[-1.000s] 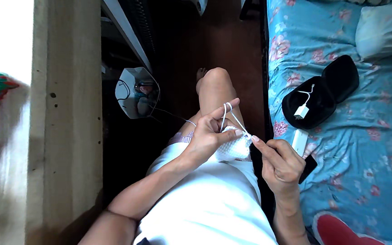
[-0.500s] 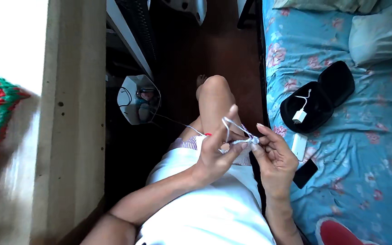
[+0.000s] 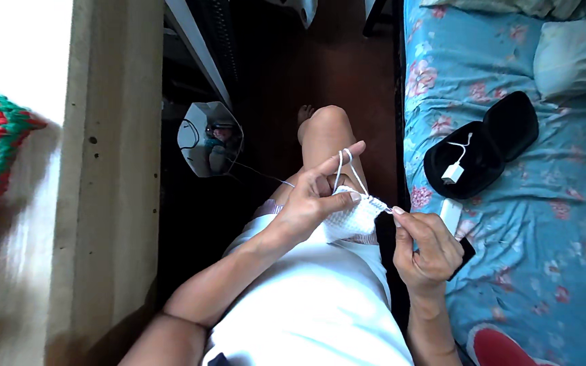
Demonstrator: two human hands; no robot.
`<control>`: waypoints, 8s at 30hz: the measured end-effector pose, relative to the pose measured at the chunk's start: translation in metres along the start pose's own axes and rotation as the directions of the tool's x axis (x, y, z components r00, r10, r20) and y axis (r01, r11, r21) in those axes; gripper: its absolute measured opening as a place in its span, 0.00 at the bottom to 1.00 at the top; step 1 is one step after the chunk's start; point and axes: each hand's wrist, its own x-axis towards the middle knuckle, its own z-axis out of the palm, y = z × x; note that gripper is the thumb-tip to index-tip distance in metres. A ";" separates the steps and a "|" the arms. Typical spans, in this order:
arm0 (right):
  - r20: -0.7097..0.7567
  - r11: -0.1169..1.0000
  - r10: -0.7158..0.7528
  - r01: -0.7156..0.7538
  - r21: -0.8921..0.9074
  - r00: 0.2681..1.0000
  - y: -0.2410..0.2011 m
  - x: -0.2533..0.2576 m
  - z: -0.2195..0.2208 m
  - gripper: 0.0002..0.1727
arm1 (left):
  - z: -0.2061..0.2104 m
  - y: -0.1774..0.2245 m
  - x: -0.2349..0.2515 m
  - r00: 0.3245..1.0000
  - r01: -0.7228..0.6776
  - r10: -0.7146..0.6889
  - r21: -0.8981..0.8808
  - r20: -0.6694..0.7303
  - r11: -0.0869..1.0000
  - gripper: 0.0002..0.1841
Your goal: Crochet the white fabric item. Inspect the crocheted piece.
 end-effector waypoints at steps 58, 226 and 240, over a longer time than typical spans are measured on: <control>0.201 0.926 0.216 -0.266 0.269 0.955 0.014 -0.011 -0.007 0.16 | 0.011 -0.009 0.004 0.995 0.062 -0.054 0.096 -0.087 0.993 0.46; 0.370 0.449 0.420 -0.545 0.708 0.828 0.001 0.009 0.000 0.13 | 0.001 -0.024 0.001 0.999 -0.025 0.025 0.006 0.024 1.000 0.21; 0.365 0.275 0.551 -0.576 0.770 0.750 -0.003 0.007 0.000 0.13 | -0.048 -0.009 0.006 0.944 -0.049 0.092 -0.139 0.317 0.989 0.32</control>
